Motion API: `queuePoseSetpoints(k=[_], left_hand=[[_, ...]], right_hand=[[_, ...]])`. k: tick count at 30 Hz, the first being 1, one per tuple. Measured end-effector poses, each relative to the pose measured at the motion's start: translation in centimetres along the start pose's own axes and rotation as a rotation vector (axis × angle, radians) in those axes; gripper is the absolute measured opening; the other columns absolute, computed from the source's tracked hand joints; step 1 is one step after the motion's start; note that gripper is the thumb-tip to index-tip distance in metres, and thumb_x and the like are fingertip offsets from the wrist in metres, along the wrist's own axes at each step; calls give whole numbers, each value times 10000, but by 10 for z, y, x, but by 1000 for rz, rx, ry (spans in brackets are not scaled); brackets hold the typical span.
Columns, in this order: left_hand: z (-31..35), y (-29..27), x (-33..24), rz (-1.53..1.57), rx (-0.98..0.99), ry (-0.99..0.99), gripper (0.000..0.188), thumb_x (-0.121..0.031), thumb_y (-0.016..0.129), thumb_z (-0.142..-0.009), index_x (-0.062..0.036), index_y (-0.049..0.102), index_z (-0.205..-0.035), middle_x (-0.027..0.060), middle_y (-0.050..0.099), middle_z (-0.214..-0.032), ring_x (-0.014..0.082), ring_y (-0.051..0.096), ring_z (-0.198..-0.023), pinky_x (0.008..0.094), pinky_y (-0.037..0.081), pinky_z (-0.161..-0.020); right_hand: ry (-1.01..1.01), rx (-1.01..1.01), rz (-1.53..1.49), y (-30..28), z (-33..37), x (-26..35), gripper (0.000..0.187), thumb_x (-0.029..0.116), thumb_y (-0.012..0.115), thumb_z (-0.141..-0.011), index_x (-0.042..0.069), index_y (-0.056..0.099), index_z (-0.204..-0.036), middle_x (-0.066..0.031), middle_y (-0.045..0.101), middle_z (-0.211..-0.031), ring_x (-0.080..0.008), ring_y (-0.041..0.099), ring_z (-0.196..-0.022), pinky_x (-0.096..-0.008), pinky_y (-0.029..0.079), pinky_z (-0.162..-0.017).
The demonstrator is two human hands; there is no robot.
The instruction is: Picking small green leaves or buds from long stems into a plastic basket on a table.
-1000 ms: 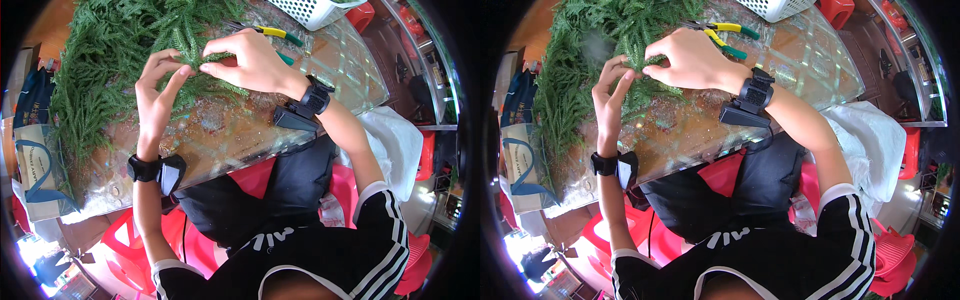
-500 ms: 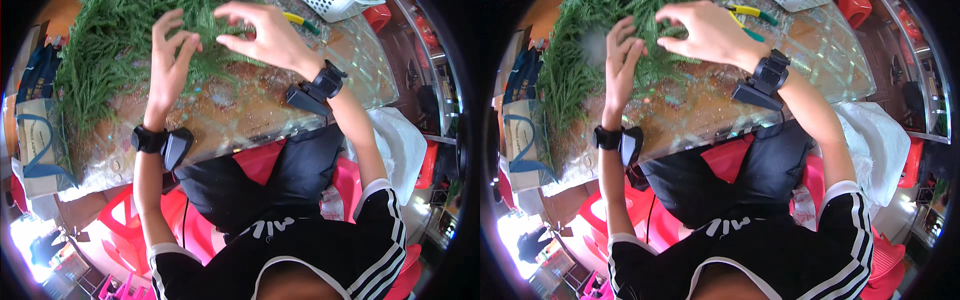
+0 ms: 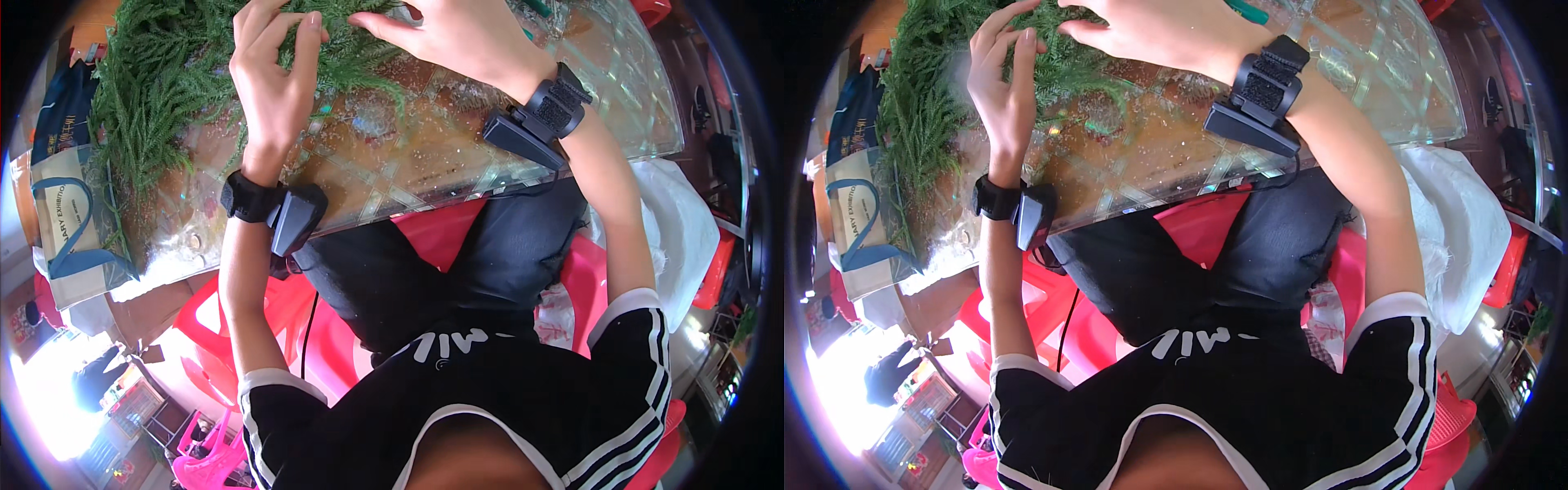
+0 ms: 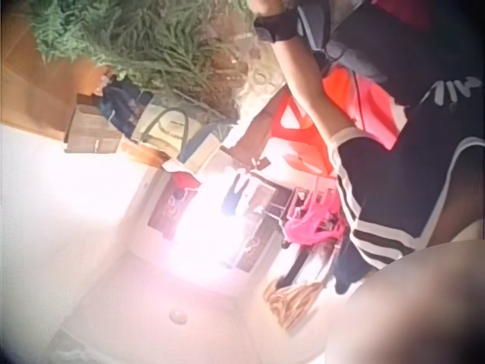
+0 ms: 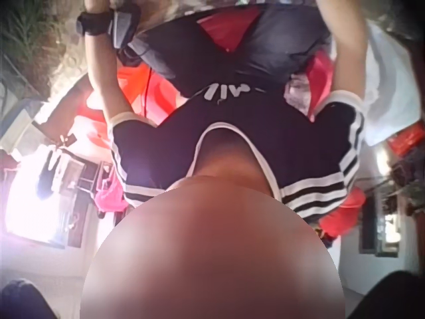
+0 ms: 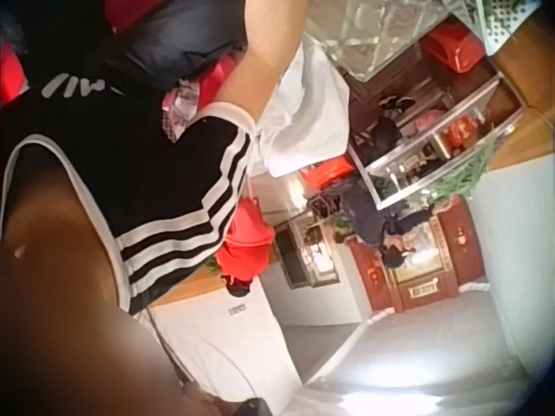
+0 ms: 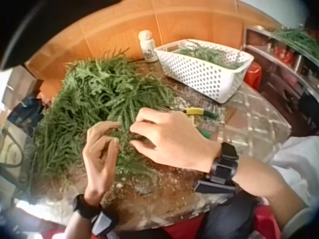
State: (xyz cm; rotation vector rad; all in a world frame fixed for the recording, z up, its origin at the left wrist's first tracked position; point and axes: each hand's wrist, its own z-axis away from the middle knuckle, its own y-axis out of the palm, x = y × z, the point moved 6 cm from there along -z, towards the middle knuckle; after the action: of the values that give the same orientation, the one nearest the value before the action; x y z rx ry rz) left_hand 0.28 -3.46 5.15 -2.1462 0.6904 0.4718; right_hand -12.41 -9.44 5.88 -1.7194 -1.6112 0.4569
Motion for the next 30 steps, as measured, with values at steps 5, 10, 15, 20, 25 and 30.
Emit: queuePoseSetpoints(k=[5, 10, 15, 20, 25, 30], left_hand=[[7, 2, 22, 985, -294, 437, 141, -30, 541, -829, 33, 548, -703, 168, 575, -1099, 293, 492, -1006, 377, 386, -856], [-1, -2, -14, -107, -74, 95, 121, -29, 556, -816, 31, 563, -711, 174, 579, -1090, 303, 486, -1033, 399, 375, -899], [1, 4, 12, -223, 58, 195, 144, -107, 575, -841, 11, 619, -771, 133, 489, -1247, 293, 426, -1155, 406, 357, -951], [5, 13, 18, -292, 12, 208, 139, -146, 637, -811, -11, 662, -788, 118, 459, -1276, 308, 422, -1145, 408, 333, -964], [10, 14, 23, -218, 20, 125, 144, -138, 666, -782, 6, 659, -772, 122, 461, -1285, 326, 418, -1139, 432, 321, -968], [10, 8, 16, -175, 26, 76, 147, -112, 657, -779, 21, 636, -721, 119, 470, -1282, 326, 413, -1150, 434, 318, -967]], right_hand=[[24, -89, -23, 1, -4, 9, 152, 116, 646, -783, 20, 613, -896, -52, 536, -910, -121, 506, -508, -229, 442, -445], [-7, -112, -14, 1, 0, 6, 113, 91, 635, -777, 29, 620, -871, -48, 530, -901, -116, 493, -497, -228, 427, -432], [8, -1, 19, 8, -1, -2, 109, 85, 624, -782, 37, 628, -881, -51, 529, -910, -120, 499, -500, -248, 435, -437], [19, -36, -80, 9, 3, -14, 148, 124, 648, -772, 46, 636, -897, -57, 535, -925, -156, 560, -563, -291, 479, -497], [71, -97, -149, 21, 6, -23, 175, 114, 704, -714, 38, 647, -861, -48, 573, -802, -187, 572, -624, -295, 463, -574], [135, -58, -170, 16, 3, -13, 179, 89, 706, -706, 59, 641, -871, -39, 551, -816, -194, 568, -626, -298, 464, -549]])
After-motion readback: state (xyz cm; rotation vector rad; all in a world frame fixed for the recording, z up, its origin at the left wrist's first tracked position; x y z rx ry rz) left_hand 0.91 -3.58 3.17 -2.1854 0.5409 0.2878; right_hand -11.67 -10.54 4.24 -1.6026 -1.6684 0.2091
